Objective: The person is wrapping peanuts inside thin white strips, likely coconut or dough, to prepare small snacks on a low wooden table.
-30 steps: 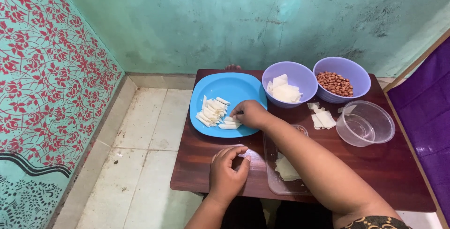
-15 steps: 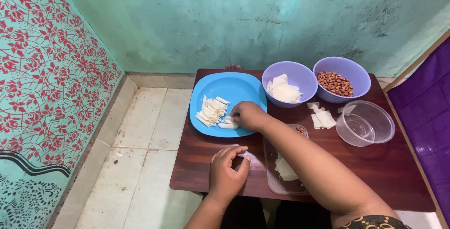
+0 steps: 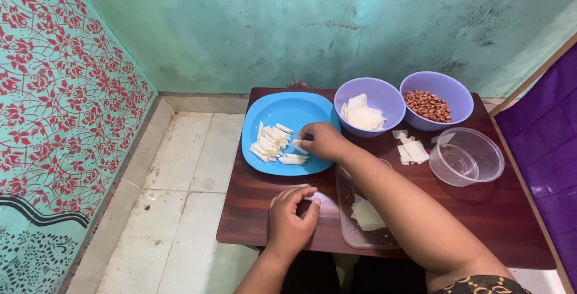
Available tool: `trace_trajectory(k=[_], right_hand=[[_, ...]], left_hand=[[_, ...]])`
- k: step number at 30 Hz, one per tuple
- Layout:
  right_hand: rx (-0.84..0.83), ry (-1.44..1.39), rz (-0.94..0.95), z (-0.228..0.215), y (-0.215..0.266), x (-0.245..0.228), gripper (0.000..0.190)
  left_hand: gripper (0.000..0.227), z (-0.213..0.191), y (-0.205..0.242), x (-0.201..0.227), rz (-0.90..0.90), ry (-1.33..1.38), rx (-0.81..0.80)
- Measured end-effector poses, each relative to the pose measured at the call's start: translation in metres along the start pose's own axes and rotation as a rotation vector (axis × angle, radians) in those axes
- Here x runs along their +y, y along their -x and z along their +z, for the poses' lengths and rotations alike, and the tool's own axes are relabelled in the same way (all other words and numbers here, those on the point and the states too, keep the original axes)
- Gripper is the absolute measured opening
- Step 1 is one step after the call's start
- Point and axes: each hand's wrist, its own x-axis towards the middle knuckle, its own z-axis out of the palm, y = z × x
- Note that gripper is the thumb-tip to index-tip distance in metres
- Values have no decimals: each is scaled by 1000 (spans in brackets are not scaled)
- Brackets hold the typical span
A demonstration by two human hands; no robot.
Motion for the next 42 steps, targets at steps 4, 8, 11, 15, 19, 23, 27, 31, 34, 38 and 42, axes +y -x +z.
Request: trace_trajectory(k=[4, 8, 11, 15, 19, 23, 27, 31, 34, 38, 42], right_hand=[[58, -138, -34, -15, 33, -14, 9], [74, -497, 77, -31, 100, -41, 23], [53, -586, 173, -34, 148, -42, 35], [169, -817, 149, -15, 185, -8, 33], [268, -895, 46, 6, 209, 20, 33], [390, -882, 89, 17, 227, 35, 34], [430, -997, 86, 22, 238, 52, 31], [434, -1046, 65, 20, 242, 71, 24], [438, -1110, 11, 18, 245, 78, 17], [465, -1094, -33, 15, 243, 86, 24], [465, -1095, -9, 7, 242, 88, 23]], left_hand=[[24, -3, 0, 4, -24, 9, -9], [24, -8, 2, 11, -19, 96, 14], [24, -6, 9, 10, 36, 145, 42], [26, 4, 13, 25, 140, 242, 52], [31, 23, 19, 51, 63, 411, -56], [28, 43, 23, 62, -306, 672, -157], [18, 62, 23, 63, -313, 701, -160], [15, 77, 23, 60, -336, 679, -173], [26, 83, 24, 60, -297, 726, -144], [17, 84, 21, 67, -271, 673, -148], [17, 89, 17, 63, -304, 599, -136]])
